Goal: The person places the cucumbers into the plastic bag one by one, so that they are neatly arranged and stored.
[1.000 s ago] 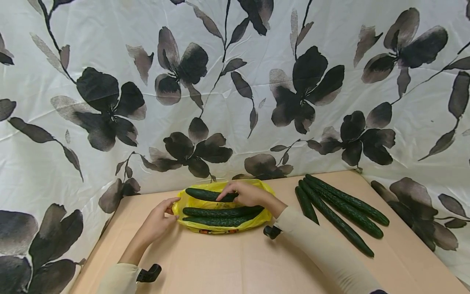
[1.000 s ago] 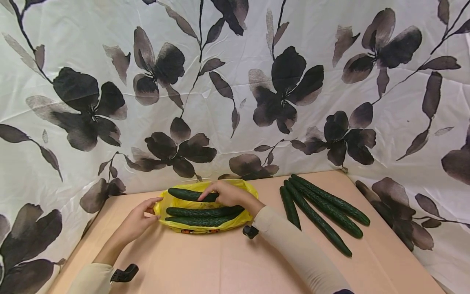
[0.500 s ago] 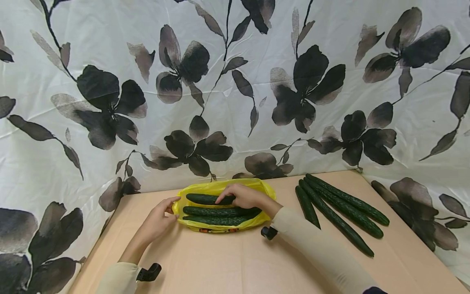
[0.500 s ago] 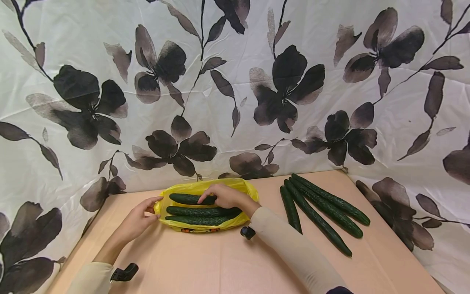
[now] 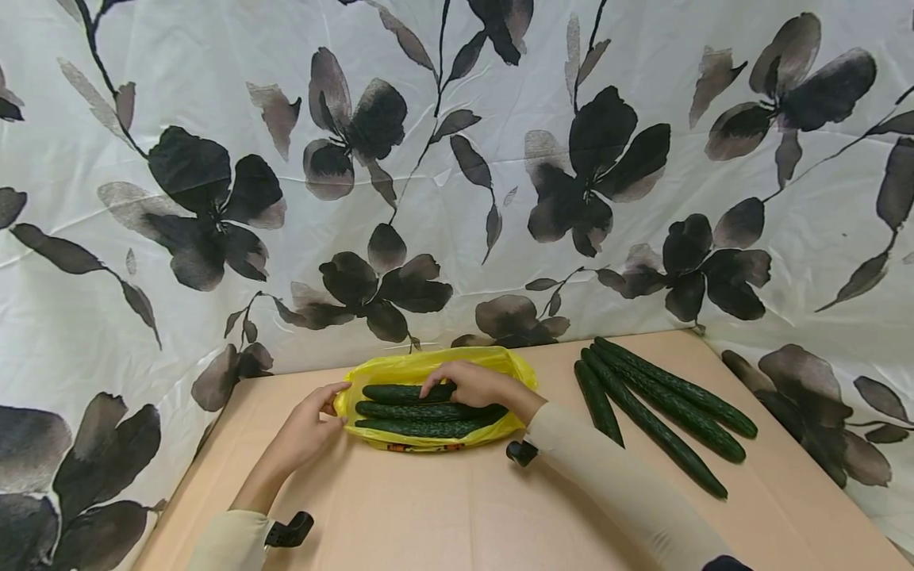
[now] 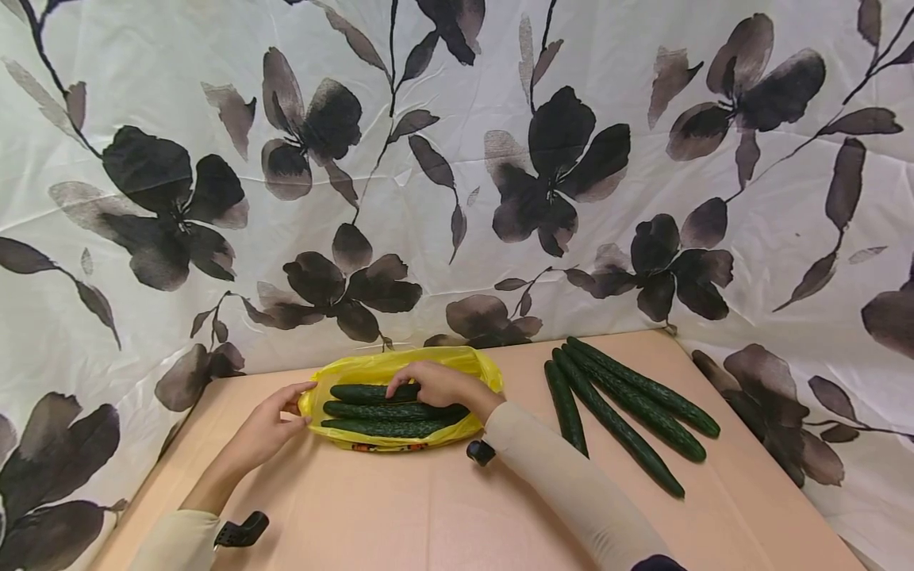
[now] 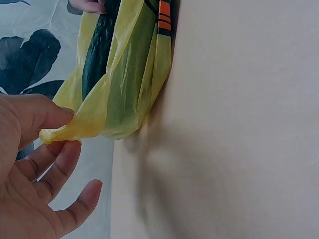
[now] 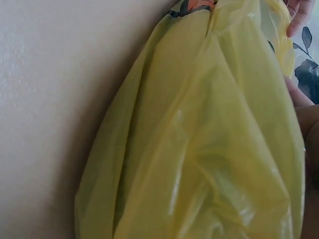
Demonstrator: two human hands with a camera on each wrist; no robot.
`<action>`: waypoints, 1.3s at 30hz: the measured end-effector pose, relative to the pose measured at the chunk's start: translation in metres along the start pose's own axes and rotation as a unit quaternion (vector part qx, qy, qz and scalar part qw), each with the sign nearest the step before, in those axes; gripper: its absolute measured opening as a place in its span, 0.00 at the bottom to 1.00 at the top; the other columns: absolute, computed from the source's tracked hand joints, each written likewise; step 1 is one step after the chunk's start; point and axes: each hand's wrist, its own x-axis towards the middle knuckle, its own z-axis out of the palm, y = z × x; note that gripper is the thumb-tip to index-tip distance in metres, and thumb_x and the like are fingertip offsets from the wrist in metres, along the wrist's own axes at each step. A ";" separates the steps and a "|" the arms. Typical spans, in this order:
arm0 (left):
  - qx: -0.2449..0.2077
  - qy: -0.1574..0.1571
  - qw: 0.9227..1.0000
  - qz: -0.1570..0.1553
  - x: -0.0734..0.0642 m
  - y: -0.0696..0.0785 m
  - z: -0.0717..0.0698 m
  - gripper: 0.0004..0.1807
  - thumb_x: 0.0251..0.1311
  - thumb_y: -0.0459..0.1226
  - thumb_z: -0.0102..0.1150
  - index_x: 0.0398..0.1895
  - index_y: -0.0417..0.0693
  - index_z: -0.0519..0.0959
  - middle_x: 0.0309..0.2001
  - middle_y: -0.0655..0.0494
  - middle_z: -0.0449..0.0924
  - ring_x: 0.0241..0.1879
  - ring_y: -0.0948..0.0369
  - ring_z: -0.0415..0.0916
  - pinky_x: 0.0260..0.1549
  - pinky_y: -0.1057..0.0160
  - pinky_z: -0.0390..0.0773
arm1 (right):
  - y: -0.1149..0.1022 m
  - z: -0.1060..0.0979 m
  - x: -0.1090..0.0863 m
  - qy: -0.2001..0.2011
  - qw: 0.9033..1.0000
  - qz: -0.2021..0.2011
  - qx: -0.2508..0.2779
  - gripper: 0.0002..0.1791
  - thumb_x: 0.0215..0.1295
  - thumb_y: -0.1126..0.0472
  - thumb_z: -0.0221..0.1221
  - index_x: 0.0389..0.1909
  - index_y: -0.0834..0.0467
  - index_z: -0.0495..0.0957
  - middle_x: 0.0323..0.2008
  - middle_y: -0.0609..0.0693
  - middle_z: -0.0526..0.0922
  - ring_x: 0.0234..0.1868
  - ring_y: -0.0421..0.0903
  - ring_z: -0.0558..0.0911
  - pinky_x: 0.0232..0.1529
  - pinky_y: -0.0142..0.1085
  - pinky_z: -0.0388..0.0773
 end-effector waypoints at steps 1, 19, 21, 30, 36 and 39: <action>0.001 0.000 1.000 -0.001 0.000 0.000 0.000 0.31 0.60 0.25 0.62 0.69 0.36 0.71 0.47 0.46 0.79 0.47 0.51 0.77 0.47 0.52 0.76 | 0.000 0.000 0.000 -0.002 1.000 0.001 -0.001 0.31 0.63 0.81 0.58 0.57 0.46 0.82 0.60 0.40 0.80 0.67 0.42 0.74 0.68 0.42 0.70; 0.006 -0.005 1.000 -0.012 0.002 -0.002 -0.001 0.31 0.61 0.26 0.62 0.69 0.37 0.71 0.47 0.47 0.79 0.48 0.52 0.76 0.45 0.57 0.76 | 0.005 0.004 0.004 -0.020 1.000 0.012 -0.005 0.31 0.67 0.80 0.52 0.61 0.47 0.79 0.62 0.42 0.78 0.67 0.44 0.73 0.70 0.42 0.67; 0.006 -0.005 1.000 -0.011 0.002 -0.002 0.000 0.31 0.61 0.26 0.62 0.69 0.37 0.70 0.48 0.46 0.79 0.48 0.52 0.77 0.45 0.57 0.76 | 0.004 0.004 0.005 -0.021 1.000 0.012 -0.004 0.30 0.68 0.80 0.52 0.61 0.47 0.79 0.62 0.43 0.78 0.66 0.44 0.73 0.69 0.42 0.67; 0.004 0.003 1.000 0.002 0.002 -0.004 0.000 0.31 0.60 0.25 0.62 0.68 0.36 0.71 0.46 0.47 0.79 0.46 0.53 0.77 0.44 0.60 0.76 | 0.003 0.004 0.006 -0.020 1.000 0.020 0.000 0.28 0.69 0.78 0.53 0.61 0.47 0.78 0.62 0.43 0.78 0.66 0.44 0.73 0.69 0.42 0.68; 0.003 -0.001 1.000 0.001 0.003 -0.004 0.000 0.31 0.60 0.25 0.62 0.68 0.36 0.71 0.45 0.47 0.78 0.47 0.53 0.76 0.42 0.63 0.76 | 0.005 0.005 0.008 -0.014 1.000 0.019 0.002 0.25 0.72 0.76 0.52 0.61 0.48 0.79 0.62 0.44 0.78 0.67 0.45 0.74 0.69 0.42 0.68; 0.001 -0.001 1.000 0.000 0.003 -0.004 0.000 0.31 0.59 0.24 0.62 0.68 0.35 0.71 0.45 0.47 0.78 0.47 0.53 0.76 0.41 0.64 0.76 | 0.006 0.006 0.009 -0.016 1.000 0.015 0.003 0.24 0.73 0.76 0.50 0.60 0.49 0.79 0.61 0.44 0.79 0.65 0.45 0.75 0.68 0.41 0.69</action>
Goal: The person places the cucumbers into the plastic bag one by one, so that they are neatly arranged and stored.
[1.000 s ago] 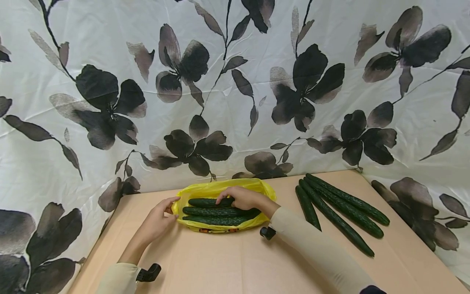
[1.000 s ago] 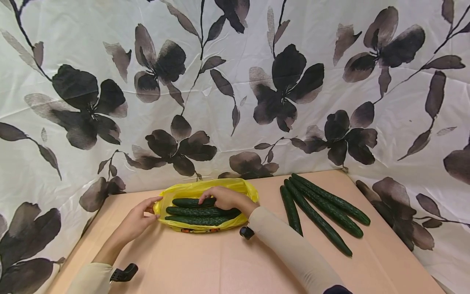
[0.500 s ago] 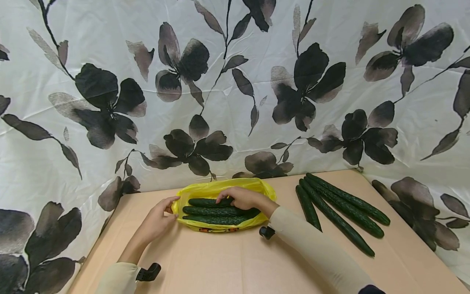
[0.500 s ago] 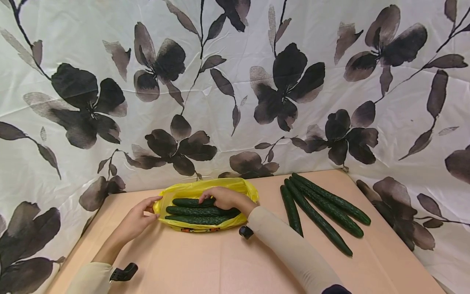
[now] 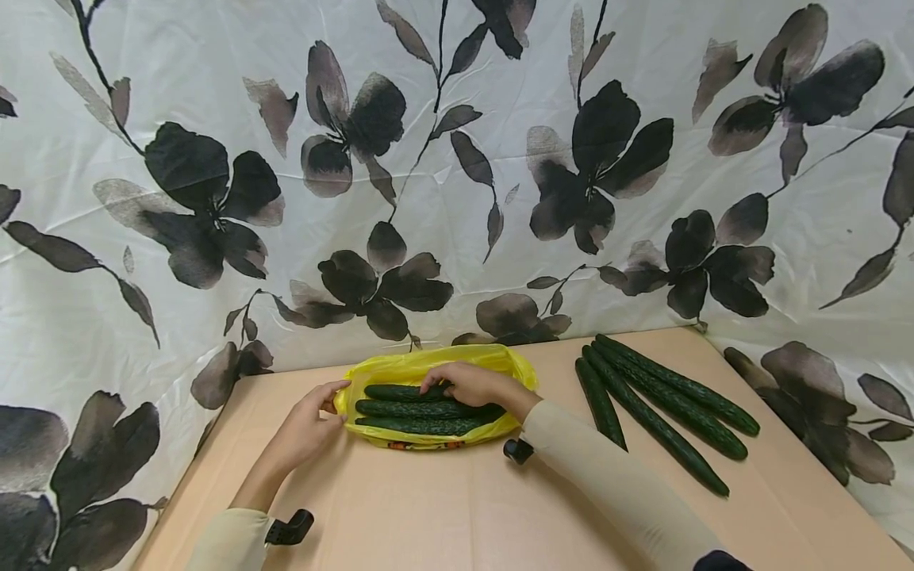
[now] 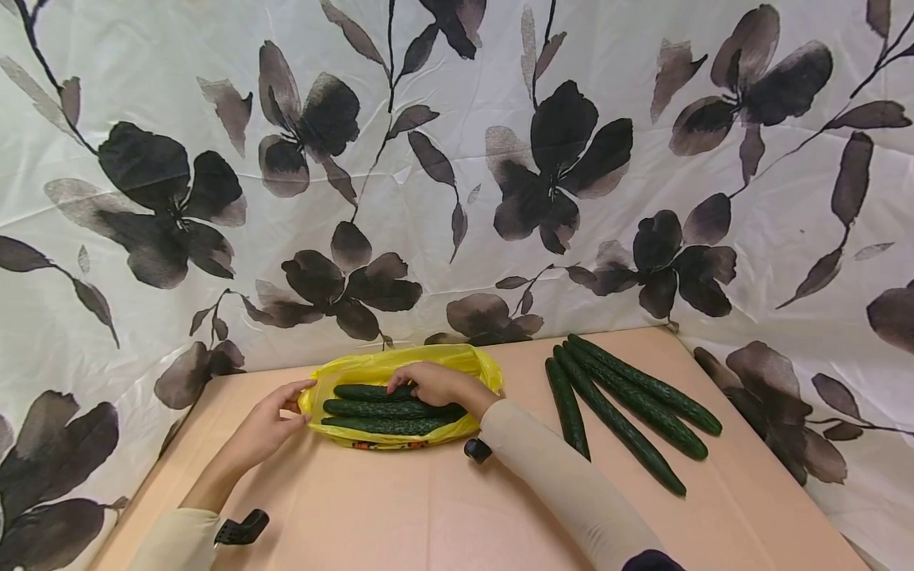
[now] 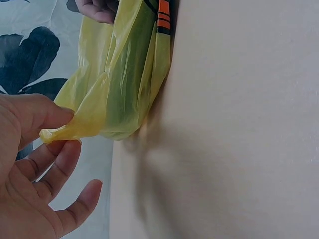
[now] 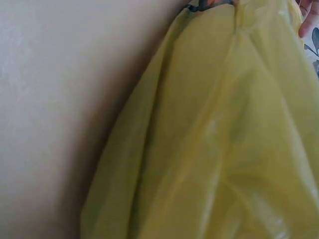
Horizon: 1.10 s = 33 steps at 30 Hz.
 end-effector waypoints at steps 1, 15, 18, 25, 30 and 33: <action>0.000 -0.001 1.000 0.000 0.000 0.000 0.000 0.31 0.59 0.25 0.62 0.68 0.36 0.71 0.45 0.47 0.78 0.47 0.53 0.76 0.41 0.64 0.76 | 0.000 0.000 0.000 -0.001 1.000 -0.001 0.000 0.24 0.73 0.76 0.50 0.60 0.50 0.79 0.60 0.44 0.79 0.65 0.45 0.75 0.67 0.40 0.70; 0.001 -0.005 1.000 -0.005 -0.002 0.003 -0.002 0.31 0.60 0.25 0.62 0.69 0.37 0.71 0.46 0.47 0.78 0.48 0.52 0.76 0.41 0.62 0.75 | -0.012 -0.015 -0.011 0.011 1.000 -0.018 -0.003 0.22 0.74 0.73 0.52 0.64 0.58 0.78 0.61 0.52 0.80 0.64 0.50 0.78 0.66 0.43 0.72; 0.003 -0.004 1.000 -0.005 -0.002 0.003 -0.002 0.31 0.59 0.25 0.61 0.69 0.37 0.71 0.46 0.47 0.77 0.47 0.52 0.76 0.41 0.62 0.75 | -0.015 -0.018 -0.017 0.016 1.000 -0.017 0.003 0.20 0.74 0.71 0.53 0.64 0.59 0.77 0.62 0.54 0.80 0.63 0.51 0.78 0.64 0.43 0.74; 0.001 -0.002 1.000 0.003 -0.003 0.002 -0.003 0.31 0.59 0.25 0.61 0.69 0.36 0.71 0.45 0.47 0.77 0.47 0.53 0.76 0.42 0.61 0.75 | -0.027 -0.028 -0.036 0.029 1.000 -0.005 0.007 0.21 0.76 0.67 0.54 0.66 0.55 0.74 0.62 0.55 0.79 0.61 0.49 0.79 0.62 0.42 0.75; 0.001 -0.002 1.000 0.006 -0.004 0.000 -0.004 0.31 0.59 0.25 0.62 0.68 0.36 0.71 0.45 0.47 0.78 0.46 0.53 0.76 0.42 0.60 0.76 | -0.029 -0.033 -0.052 0.031 0.999 0.000 0.030 0.21 0.77 0.65 0.53 0.68 0.56 0.72 0.62 0.57 0.79 0.62 0.51 0.79 0.63 0.46 0.74; 0.003 -0.005 1.000 0.006 -0.005 0.000 -0.004 0.31 0.60 0.25 0.62 0.69 0.37 0.71 0.45 0.48 0.78 0.46 0.53 0.77 0.43 0.58 0.76 | -0.027 -0.036 -0.062 0.041 0.998 0.004 0.044 0.22 0.77 0.64 0.54 0.69 0.58 0.71 0.62 0.57 0.79 0.63 0.53 0.78 0.64 0.47 0.74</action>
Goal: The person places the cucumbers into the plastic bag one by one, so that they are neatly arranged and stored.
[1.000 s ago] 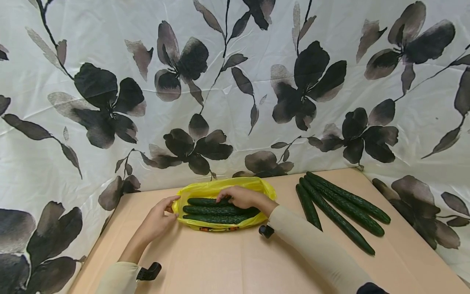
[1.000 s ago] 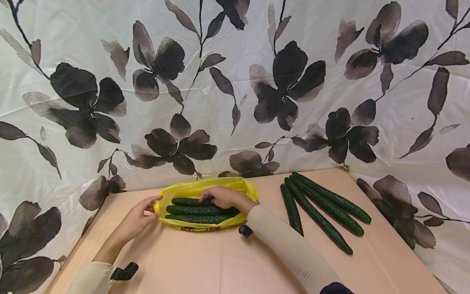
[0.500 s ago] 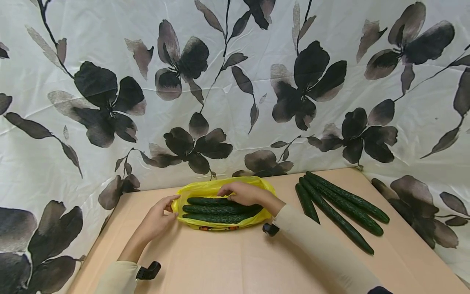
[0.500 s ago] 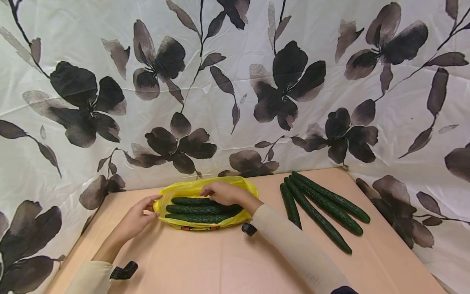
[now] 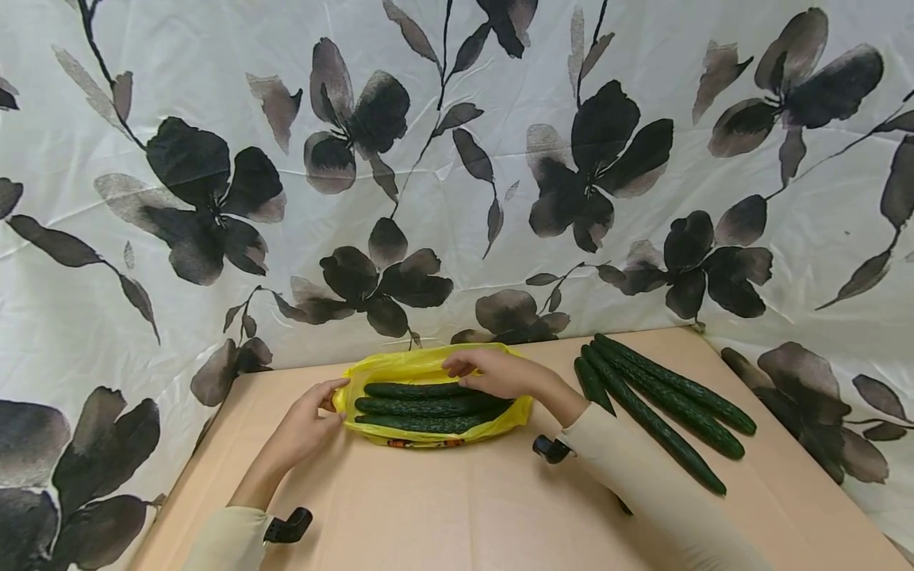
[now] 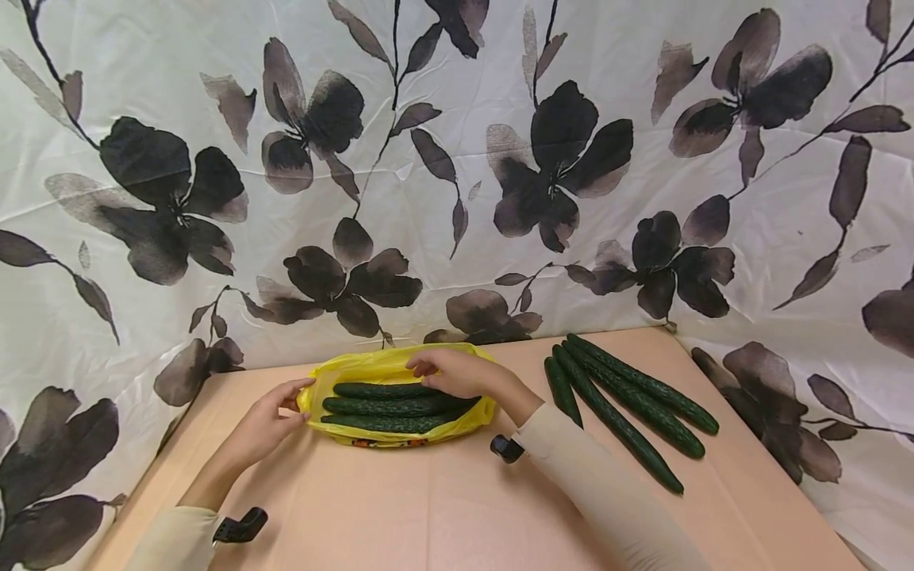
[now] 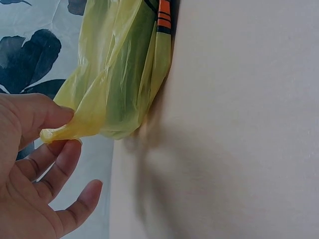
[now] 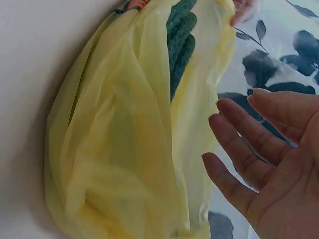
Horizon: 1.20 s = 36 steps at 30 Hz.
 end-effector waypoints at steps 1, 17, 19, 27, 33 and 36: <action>0.001 -0.001 1.000 0.000 0.000 0.000 0.000 0.31 0.60 0.25 0.62 0.69 0.37 0.71 0.45 0.48 0.78 0.46 0.53 0.77 0.43 0.57 0.76 | 0.001 -0.002 -0.003 0.003 1.000 0.003 0.006 0.23 0.77 0.64 0.54 0.70 0.59 0.70 0.62 0.58 0.79 0.63 0.53 0.78 0.64 0.48 0.73; -0.001 0.002 1.000 0.001 0.001 0.000 0.000 0.31 0.59 0.25 0.62 0.68 0.36 0.71 0.44 0.48 0.78 0.46 0.54 0.76 0.42 0.61 0.75 | 0.021 -0.023 -0.055 0.044 0.998 0.018 0.049 0.23 0.76 0.62 0.55 0.70 0.54 0.71 0.59 0.52 0.82 0.60 0.51 0.80 0.59 0.47 0.77; -0.001 0.002 1.000 0.000 0.001 0.000 0.000 0.31 0.59 0.25 0.62 0.68 0.36 0.71 0.44 0.49 0.78 0.46 0.54 0.76 0.43 0.60 0.75 | 0.023 -0.024 -0.061 0.051 0.997 0.010 0.057 0.22 0.76 0.62 0.55 0.69 0.54 0.72 0.58 0.52 0.82 0.59 0.52 0.81 0.58 0.47 0.78; 0.000 0.005 1.000 0.001 0.000 0.000 0.000 0.31 0.59 0.25 0.62 0.68 0.36 0.71 0.44 0.49 0.78 0.46 0.54 0.76 0.42 0.61 0.75 | 0.031 -0.030 -0.081 0.070 0.995 -0.004 0.077 0.23 0.75 0.63 0.56 0.69 0.56 0.72 0.56 0.50 0.83 0.58 0.54 0.81 0.58 0.47 0.78; -0.001 0.009 1.000 0.010 -0.001 0.000 0.000 0.31 0.59 0.25 0.62 0.68 0.36 0.72 0.42 0.49 0.78 0.45 0.55 0.76 0.42 0.60 0.75 | 0.042 -0.030 -0.094 0.074 0.994 0.004 0.077 0.24 0.75 0.65 0.56 0.70 0.60 0.70 0.57 0.58 0.82 0.58 0.58 0.81 0.58 0.46 0.78; -0.001 0.010 1.000 0.009 0.000 0.000 0.000 0.31 0.59 0.25 0.62 0.68 0.36 0.72 0.42 0.50 0.78 0.44 0.55 0.76 0.42 0.59 0.75 | 0.045 -0.029 -0.100 0.076 0.994 0.020 0.080 0.24 0.74 0.66 0.56 0.69 0.60 0.70 0.57 0.60 0.82 0.58 0.56 0.81 0.57 0.46 0.78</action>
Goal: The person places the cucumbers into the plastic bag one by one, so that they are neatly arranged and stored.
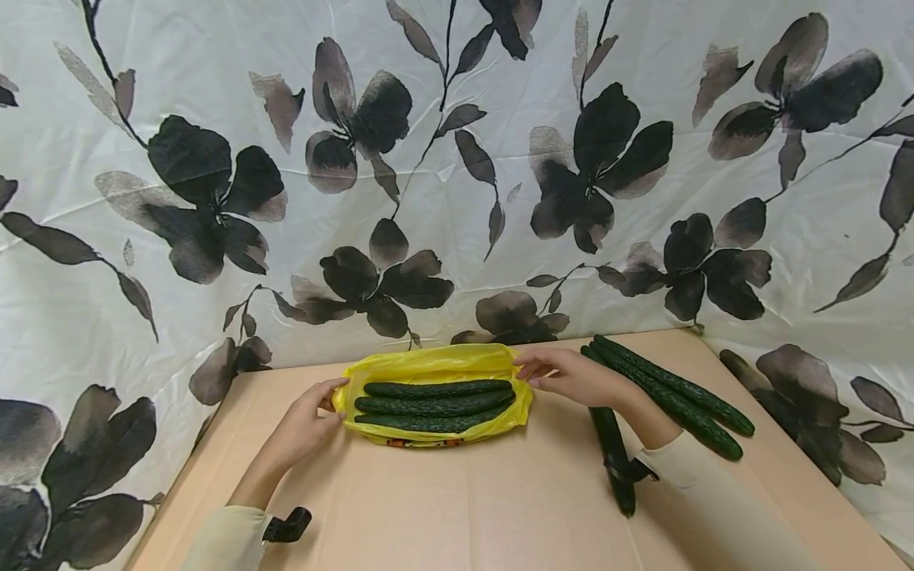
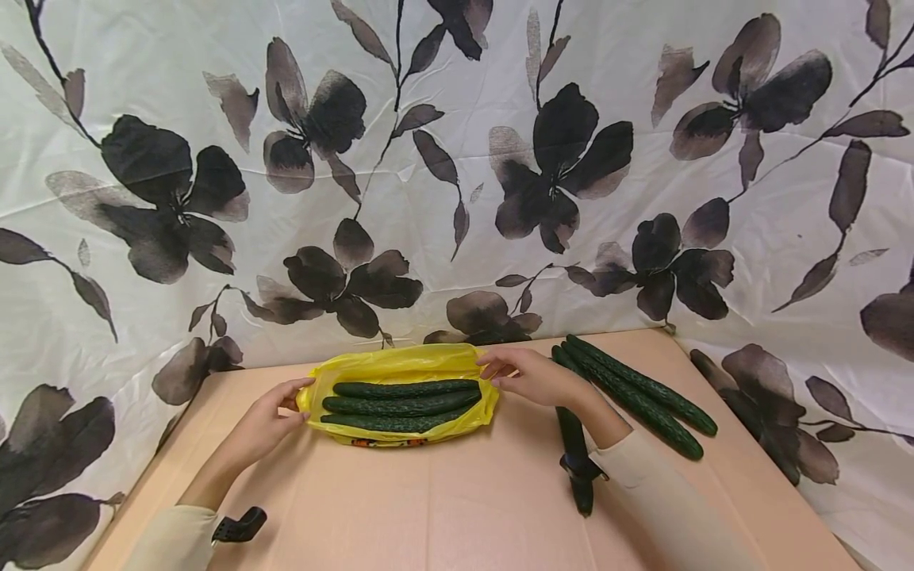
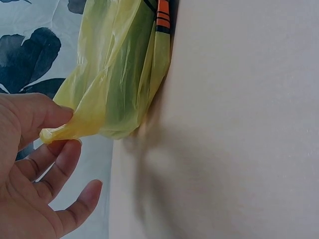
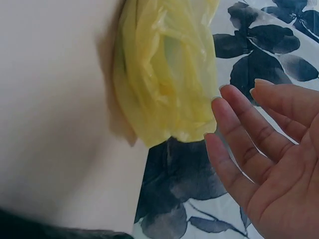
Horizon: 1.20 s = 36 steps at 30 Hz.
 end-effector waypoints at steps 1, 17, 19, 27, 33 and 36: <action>0.000 0.000 1.000 -0.001 0.000 0.000 0.000 0.31 0.59 0.25 0.62 0.68 0.36 0.72 0.42 0.50 0.78 0.44 0.55 0.76 0.43 0.59 0.75 | 0.001 0.000 -0.002 0.002 1.000 0.005 -0.002 0.24 0.74 0.65 0.57 0.69 0.60 0.71 0.57 0.59 0.82 0.58 0.55 0.81 0.57 0.45 0.78; -0.008 -0.007 1.000 -0.009 0.000 -0.001 0.000 0.31 0.60 0.26 0.63 0.69 0.37 0.71 0.44 0.48 0.78 0.46 0.54 0.76 0.42 0.62 0.75 | 0.023 -0.007 -0.029 0.012 1.000 0.022 -0.019 0.23 0.74 0.65 0.57 0.68 0.60 0.72 0.54 0.53 0.84 0.55 0.50 0.82 0.54 0.40 0.79; -0.007 -0.009 1.000 -0.011 0.000 0.000 0.000 0.31 0.60 0.26 0.63 0.69 0.37 0.71 0.45 0.48 0.78 0.47 0.54 0.76 0.42 0.61 0.75 | 0.026 -0.008 -0.032 0.011 0.999 0.031 -0.015 0.23 0.74 0.64 0.58 0.67 0.59 0.73 0.54 0.53 0.84 0.55 0.51 0.82 0.53 0.37 0.79; -0.006 -0.010 1.000 -0.017 0.000 0.001 -0.001 0.31 0.61 0.27 0.63 0.69 0.38 0.71 0.44 0.48 0.78 0.47 0.53 0.76 0.43 0.58 0.74 | 0.041 -0.014 -0.046 0.014 0.999 0.039 -0.021 0.21 0.73 0.64 0.58 0.66 0.57 0.74 0.54 0.60 0.83 0.56 0.59 0.81 0.53 0.36 0.79; -0.008 -0.004 1.000 -0.012 0.000 -0.002 0.000 0.31 0.59 0.26 0.63 0.69 0.37 0.71 0.45 0.47 0.78 0.46 0.53 0.76 0.39 0.63 0.75 | 0.049 -0.016 -0.058 0.027 0.997 0.052 -0.052 0.21 0.73 0.65 0.58 0.66 0.59 0.74 0.55 0.59 0.83 0.55 0.56 0.82 0.54 0.39 0.79; -0.009 -0.003 1.000 -0.011 0.000 -0.003 0.001 0.31 0.59 0.26 0.63 0.68 0.37 0.71 0.44 0.48 0.78 0.46 0.53 0.76 0.39 0.64 0.75 | 0.052 -0.016 -0.064 0.036 0.996 0.062 -0.053 0.23 0.73 0.65 0.59 0.67 0.61 0.73 0.58 0.61 0.81 0.56 0.56 0.82 0.54 0.41 0.79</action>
